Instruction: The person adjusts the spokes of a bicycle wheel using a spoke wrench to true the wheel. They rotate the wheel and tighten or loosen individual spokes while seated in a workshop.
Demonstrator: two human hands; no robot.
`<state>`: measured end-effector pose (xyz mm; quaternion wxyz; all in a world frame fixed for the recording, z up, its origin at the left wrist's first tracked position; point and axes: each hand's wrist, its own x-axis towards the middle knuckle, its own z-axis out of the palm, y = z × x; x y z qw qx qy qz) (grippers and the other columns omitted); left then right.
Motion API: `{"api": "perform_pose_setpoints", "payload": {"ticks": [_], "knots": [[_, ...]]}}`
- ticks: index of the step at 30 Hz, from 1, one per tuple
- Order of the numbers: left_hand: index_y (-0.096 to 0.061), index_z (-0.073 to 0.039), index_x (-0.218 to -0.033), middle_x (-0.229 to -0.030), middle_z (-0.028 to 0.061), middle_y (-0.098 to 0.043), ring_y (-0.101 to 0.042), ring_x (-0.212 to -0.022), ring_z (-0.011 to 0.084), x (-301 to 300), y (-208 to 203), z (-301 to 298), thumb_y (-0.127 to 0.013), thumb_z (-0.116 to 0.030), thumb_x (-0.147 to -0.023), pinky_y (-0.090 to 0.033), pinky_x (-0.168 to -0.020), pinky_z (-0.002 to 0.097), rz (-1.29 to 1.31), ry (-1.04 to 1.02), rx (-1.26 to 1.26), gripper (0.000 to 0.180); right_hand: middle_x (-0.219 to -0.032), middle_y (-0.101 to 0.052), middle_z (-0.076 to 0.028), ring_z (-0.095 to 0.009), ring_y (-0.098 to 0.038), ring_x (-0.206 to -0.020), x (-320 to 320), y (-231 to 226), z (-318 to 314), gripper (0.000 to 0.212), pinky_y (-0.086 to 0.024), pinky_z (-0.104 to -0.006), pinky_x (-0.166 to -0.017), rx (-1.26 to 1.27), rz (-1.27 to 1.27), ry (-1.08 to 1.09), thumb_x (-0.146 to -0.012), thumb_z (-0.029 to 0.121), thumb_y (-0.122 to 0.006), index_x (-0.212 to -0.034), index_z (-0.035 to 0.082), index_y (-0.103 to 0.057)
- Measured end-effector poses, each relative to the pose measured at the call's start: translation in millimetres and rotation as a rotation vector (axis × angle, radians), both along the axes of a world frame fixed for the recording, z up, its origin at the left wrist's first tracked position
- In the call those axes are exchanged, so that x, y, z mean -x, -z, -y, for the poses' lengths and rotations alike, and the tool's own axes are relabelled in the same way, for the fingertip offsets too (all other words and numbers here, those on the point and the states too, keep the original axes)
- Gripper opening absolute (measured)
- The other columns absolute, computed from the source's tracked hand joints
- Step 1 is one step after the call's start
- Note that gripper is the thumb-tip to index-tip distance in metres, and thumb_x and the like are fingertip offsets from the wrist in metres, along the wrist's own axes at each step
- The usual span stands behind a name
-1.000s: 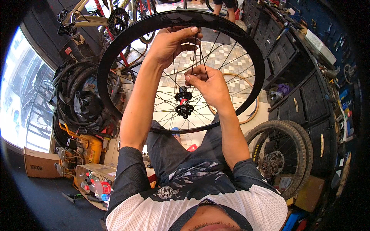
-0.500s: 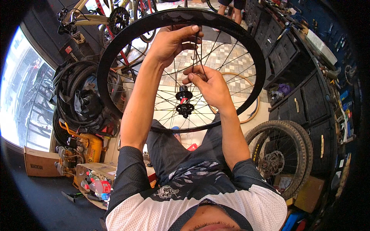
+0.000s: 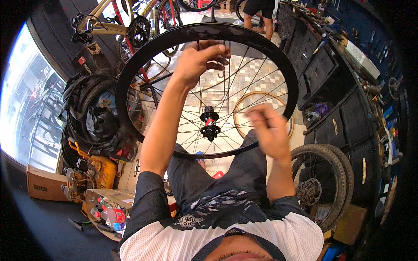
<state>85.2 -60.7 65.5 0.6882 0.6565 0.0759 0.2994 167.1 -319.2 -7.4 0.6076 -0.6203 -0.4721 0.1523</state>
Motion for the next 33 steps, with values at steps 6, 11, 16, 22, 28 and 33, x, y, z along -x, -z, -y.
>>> {"api": "perform_pose_setpoints", "payload": {"ticks": [6, 11, 16, 22, 28, 33], "knots": [[-0.067, 0.005, -0.115, -0.103, 0.0142, -0.076, -0.074, -0.091, 0.0210, 11, 33, 10, -0.073, -0.021, -0.100, -0.060, -0.084, 0.0344, 0.073, -0.213, -0.063, 0.030, -0.103, -0.077, -0.007, -0.012, -0.066, -0.095, -97, -72, -15, 0.029, -0.051, -0.0274, -0.088, -0.303, 0.345, 0.572, -0.109, 0.018, -0.058, -0.118, -0.003, -0.074], [-0.058, 0.005, -0.134, -0.123, 0.0138, -0.072, -0.068, -0.113, 0.0170, 27, 58, 39, -0.070, -0.006, -0.099, -0.053, -0.099, 0.0310, 0.152, -0.338, -0.211, 0.038, -0.102, -0.075, 0.000, -0.006, -0.064, -0.089, -182, -80, -35, 0.030, -0.051, -0.0242, -0.081, 0.106, 0.231, 0.079, -0.107, 0.022, -0.065, -0.119, -0.004, -0.074], [-0.065, 0.007, -0.126, -0.123, 0.0205, -0.072, -0.069, -0.120, 0.0279, 108, 92, 53, -0.071, -0.011, -0.100, -0.054, -0.106, 0.0403, 0.195, -0.520, -0.241, 0.032, -0.099, -0.071, 0.004, -0.003, -0.058, -0.086, -189, -69, -36, 0.030, -0.048, -0.0219, -0.077, 0.054, 0.153, 0.003, -0.106, 0.021, -0.067, -0.123, -0.003, -0.072], [-0.076, 0.005, -0.105, -0.098, 0.0146, -0.078, -0.076, -0.095, 0.0255, 179, 136, 16, -0.065, -0.015, -0.101, -0.060, -0.084, 0.0367, -0.439, -0.413, -0.359, 0.024, -0.102, -0.073, 0.002, -0.005, -0.061, -0.091, -193, -66, -46, 0.029, -0.049, -0.0220, -0.081, 0.015, 0.139, 0.001, -0.107, 0.022, -0.067, -0.120, -0.004, -0.072], [-0.050, -0.007, -0.153, -0.141, 0.0246, -0.063, -0.062, -0.132, 0.0344, 135, 164, -22, -0.070, -0.036, -0.098, -0.046, -0.112, 0.0418, -0.968, -0.390, -0.905, 0.066, -0.106, -0.074, 0.000, -0.006, -0.062, -0.093, -184, -69, -44, 0.030, -0.050, -0.0234, -0.084, 0.031, 0.154, 0.050, -0.107, 0.023, -0.067, -0.119, -0.003, -0.073], [-0.021, -0.020, -0.171, -0.160, 0.0240, -0.049, -0.051, -0.146, 0.0326, 106, 143, -51, -0.079, -0.050, -0.093, -0.040, -0.118, 0.0423, -0.866, 0.107, -0.466, 0.101, -0.095, -0.070, 0.002, -0.005, -0.058, -0.084, -185, -66, -40, 0.030, -0.047, -0.0230, -0.076, -0.007, 0.230, 0.117, -0.108, 0.025, -0.065, -0.119, -0.002, -0.074]]}}
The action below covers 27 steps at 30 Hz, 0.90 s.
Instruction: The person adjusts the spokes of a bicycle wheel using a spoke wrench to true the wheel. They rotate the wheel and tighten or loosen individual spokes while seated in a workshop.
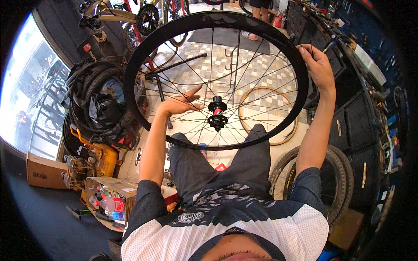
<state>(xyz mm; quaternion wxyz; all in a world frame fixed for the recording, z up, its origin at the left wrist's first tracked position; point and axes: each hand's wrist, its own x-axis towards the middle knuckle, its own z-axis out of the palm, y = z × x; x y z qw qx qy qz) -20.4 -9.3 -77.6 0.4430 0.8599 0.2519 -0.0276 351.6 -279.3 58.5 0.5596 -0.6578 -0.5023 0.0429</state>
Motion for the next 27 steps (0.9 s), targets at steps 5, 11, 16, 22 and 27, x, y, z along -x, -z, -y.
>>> {"api": "perform_pose_setpoints", "payload": {"ticks": [5, 11, 16, 22, 27], "knots": [[-0.060, -0.010, -0.149, -0.126, 0.0154, -0.074, -0.071, -0.113, 0.0246, -21, 29, 1, -0.066, -0.052, -0.103, -0.054, -0.098, 0.0380, 0.248, -0.246, 0.509, 0.062, -0.076, -0.054, 0.007, -0.002, -0.044, -0.065, 37, 19, 10, 0.028, -0.035, -0.0211, -0.058, -0.362, -0.061, 0.259, -0.109, 0.022, -0.059, -0.118, 0.000, -0.074], [-0.067, -0.002, -0.137, -0.118, 0.0143, -0.075, -0.072, -0.100, 0.0202, -39, 52, -13, -0.071, -0.034, -0.102, -0.058, -0.090, 0.0327, 0.440, -0.340, 0.753, 0.047, -0.071, -0.060, 0.005, -0.004, -0.055, -0.065, 169, 104, 47, 0.036, -0.045, -0.0234, -0.060, 0.089, -0.251, -0.157, -0.104, 0.012, -0.061, -0.139, 0.005, -0.068], [-0.072, -0.009, -0.131, -0.111, 0.0088, -0.079, -0.076, -0.095, 0.0181, -46, 53, -12, -0.071, -0.026, -0.102, -0.058, -0.082, 0.0333, 0.475, -0.376, 0.755, 0.034, -0.064, -0.056, 0.002, -0.004, -0.047, -0.060, 240, 141, 41, 0.058, -0.042, -0.0252, -0.058, 0.259, -0.459, -0.328, -0.101, 0.007, -0.062, -0.157, 0.003, -0.047], [-0.069, -0.006, -0.134, -0.113, 0.0096, -0.078, -0.074, -0.096, 0.0181, -43, 54, -14, -0.069, -0.024, -0.103, -0.058, -0.084, 0.0333, 0.484, -0.353, 0.738, 0.037, -0.068, -0.044, 0.009, -0.001, -0.038, -0.060, 256, 145, 31, 0.050, -0.033, -0.0225, -0.056, 0.318, -0.428, -0.317, -0.104, 0.004, -0.057, -0.153, -0.002, -0.050], [-0.069, -0.005, -0.135, -0.114, 0.0102, -0.077, -0.074, -0.098, 0.0182, -43, 51, -11, -0.069, -0.025, -0.103, -0.059, -0.085, 0.0338, 0.467, -0.373, 0.704, 0.037, -0.072, -0.049, 0.004, -0.004, -0.041, -0.064, 259, 145, 19, 0.047, -0.035, -0.0259, -0.057, 0.308, -0.471, -0.304, -0.102, 0.007, -0.059, -0.148, -0.003, -0.056]]}}
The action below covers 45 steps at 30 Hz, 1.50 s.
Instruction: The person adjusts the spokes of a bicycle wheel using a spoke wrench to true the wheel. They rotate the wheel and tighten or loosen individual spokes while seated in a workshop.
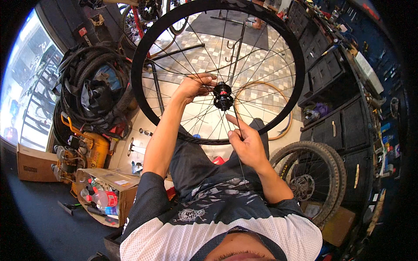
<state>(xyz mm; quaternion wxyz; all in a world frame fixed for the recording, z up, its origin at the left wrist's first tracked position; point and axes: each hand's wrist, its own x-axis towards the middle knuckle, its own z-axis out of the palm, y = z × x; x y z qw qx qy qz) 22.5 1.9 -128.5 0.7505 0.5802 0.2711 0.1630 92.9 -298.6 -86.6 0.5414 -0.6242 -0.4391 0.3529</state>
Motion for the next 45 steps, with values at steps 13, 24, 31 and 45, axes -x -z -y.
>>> {"api": "perform_pose_setpoints", "payload": {"ticks": [13, 24, 31, 45], "knots": [[-0.071, -0.005, -0.131, -0.114, 0.0100, -0.079, -0.076, -0.095, 0.0180, 1, 5, 1, -0.066, -0.020, -0.104, -0.060, -0.081, 0.0335, 0.033, -0.007, 0.020, 0.031, -0.071, -0.042, 0.011, 0.000, -0.036, -0.063, 4, -1, -6, 0.050, -0.029, -0.0202, -0.058, 0.018, -0.048, 0.000, -0.104, 0.005, -0.057, -0.153, -0.007, -0.048], [-0.072, -0.006, -0.129, -0.112, 0.0088, -0.079, -0.077, -0.095, 0.0181, 2, 1, 6, -0.066, -0.020, -0.105, -0.060, -0.081, 0.0326, 0.026, -0.017, 0.011, 0.029, -0.070, -0.046, 0.007, -0.002, -0.039, -0.062, 5, 1, -7, 0.049, -0.034, -0.0241, -0.055, 0.026, 0.002, 0.020, -0.102, 0.007, -0.059, -0.149, -0.004, -0.054], [-0.074, -0.006, -0.125, -0.109, 0.0077, -0.080, -0.076, -0.091, 0.0168, 3, 1, 9, -0.066, -0.020, -0.104, -0.060, -0.079, 0.0318, 0.045, -0.021, 0.013, 0.026, -0.063, -0.053, -0.006, -0.015, -0.050, -0.056, 12, -2, -16, 0.052, -0.041, -0.0347, -0.056, 0.043, 0.216, 0.085, -0.098, 0.010, -0.061, -0.149, 0.002, -0.052], [-0.073, -0.004, -0.123, -0.105, 0.0084, -0.079, -0.074, -0.088, 0.0163, 4, 1, 16, -0.065, -0.016, -0.103, -0.058, -0.078, 0.0315, 0.066, -0.050, 0.022, 0.025, -0.072, -0.066, -0.023, -0.045, -0.068, -0.069, 3, 2, -54, 0.052, -0.049, -0.0560, -0.066, 0.059, 0.533, 0.119, -0.097, 0.015, -0.062, -0.145, 0.000, -0.048]]}}
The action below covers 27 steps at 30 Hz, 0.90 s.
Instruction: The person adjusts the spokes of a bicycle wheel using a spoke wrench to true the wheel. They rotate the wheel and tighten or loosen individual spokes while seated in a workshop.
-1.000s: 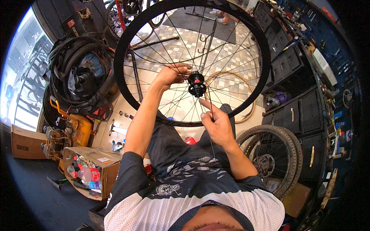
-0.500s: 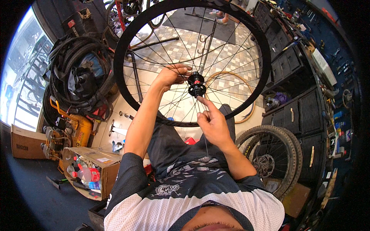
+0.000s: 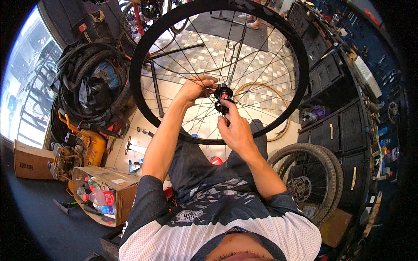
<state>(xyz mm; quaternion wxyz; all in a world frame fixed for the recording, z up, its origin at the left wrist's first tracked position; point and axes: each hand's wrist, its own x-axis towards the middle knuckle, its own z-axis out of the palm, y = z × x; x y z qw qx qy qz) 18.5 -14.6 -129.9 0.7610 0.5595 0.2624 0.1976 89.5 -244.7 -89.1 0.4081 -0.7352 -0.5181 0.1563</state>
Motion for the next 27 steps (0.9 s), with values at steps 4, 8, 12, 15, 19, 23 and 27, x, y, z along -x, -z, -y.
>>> {"api": "perform_pose_setpoints", "payload": {"ticks": [4, 8, 12, 15, 19, 23, 27], "knots": [[-0.076, -0.007, -0.114, -0.099, 0.0065, -0.080, -0.076, -0.083, 0.0147, -1, 3, 0, -0.069, -0.014, -0.100, -0.058, -0.071, 0.0289, 0.051, -0.010, 0.005, 0.017, -0.070, -0.065, -0.020, -0.038, -0.066, -0.064, 0, 8, 6, 0.047, -0.049, -0.0484, -0.063, -0.039, 0.064, -0.001, -0.098, 0.017, -0.063, -0.140, -0.003, -0.056], [-0.074, -0.007, -0.115, -0.102, 0.0059, -0.079, -0.075, -0.086, 0.0151, 0, 2, -1, -0.068, -0.016, -0.100, -0.058, -0.074, 0.0302, 0.029, -0.006, 0.009, 0.018, -0.077, -0.070, -0.028, -0.047, -0.070, -0.073, 4, -1, 13, 0.045, -0.053, -0.0560, -0.070, -0.012, 0.089, -0.014, -0.098, 0.018, -0.061, -0.137, -0.005, -0.059], [-0.075, -0.007, -0.114, -0.103, 0.0062, -0.079, -0.074, -0.086, 0.0157, -1, -3, 0, -0.066, -0.014, -0.099, -0.058, -0.075, 0.0311, 0.023, 0.018, 0.000, 0.019, -0.077, -0.070, -0.028, -0.047, -0.069, -0.072, 3, 3, 13, 0.044, -0.053, -0.0562, -0.070, -0.032, 0.128, -0.016, -0.099, 0.017, -0.060, -0.138, -0.004, -0.060], [-0.075, -0.006, -0.114, -0.102, 0.0065, -0.079, -0.075, -0.085, 0.0157, 0, -5, 2, -0.065, -0.013, -0.098, -0.059, -0.074, 0.0307, 0.023, 0.000, -0.003, 0.021, -0.077, -0.070, -0.028, -0.047, -0.069, -0.071, -1, -3, 13, 0.044, -0.053, -0.0558, -0.069, 0.003, 0.162, -0.044, -0.099, 0.017, -0.060, -0.138, -0.004, -0.060], [-0.078, -0.008, -0.112, -0.100, 0.0048, -0.079, -0.075, -0.086, 0.0142, 0, -4, 1, -0.065, -0.015, -0.099, -0.058, -0.070, 0.0280, 0.015, -0.006, -0.007, 0.020, -0.076, -0.069, -0.028, -0.047, -0.069, -0.071, -8, -5, 12, 0.042, -0.053, -0.0558, -0.068, -0.023, 0.163, -0.066, -0.098, 0.016, -0.061, -0.135, -0.003, -0.062], [-0.078, -0.008, -0.111, -0.100, 0.0045, -0.080, -0.075, -0.085, 0.0139, 0, -5, 3, -0.065, -0.014, -0.099, -0.058, -0.071, 0.0279, 0.042, 0.017, 0.013, 0.019, -0.076, -0.070, -0.024, -0.043, -0.070, -0.071, -13, 2, -5, 0.035, -0.052, -0.0512, -0.067, -0.061, 0.153, 0.005, -0.097, 0.017, -0.065, -0.126, -0.001, -0.064], [-0.074, 0.001, -0.119, -0.107, 0.0116, -0.077, -0.073, -0.091, 0.0202, 0, 4, 1, -0.060, -0.010, -0.098, -0.060, -0.083, 0.0340, 0.056, -0.008, -0.025, 0.027, -0.080, -0.071, -0.019, -0.038, -0.071, -0.073, -15, -2, -27, 0.027, -0.052, -0.0478, -0.066, -0.015, 0.111, 0.092, -0.096, 0.022, -0.071, -0.112, 0.001, -0.065]]}}
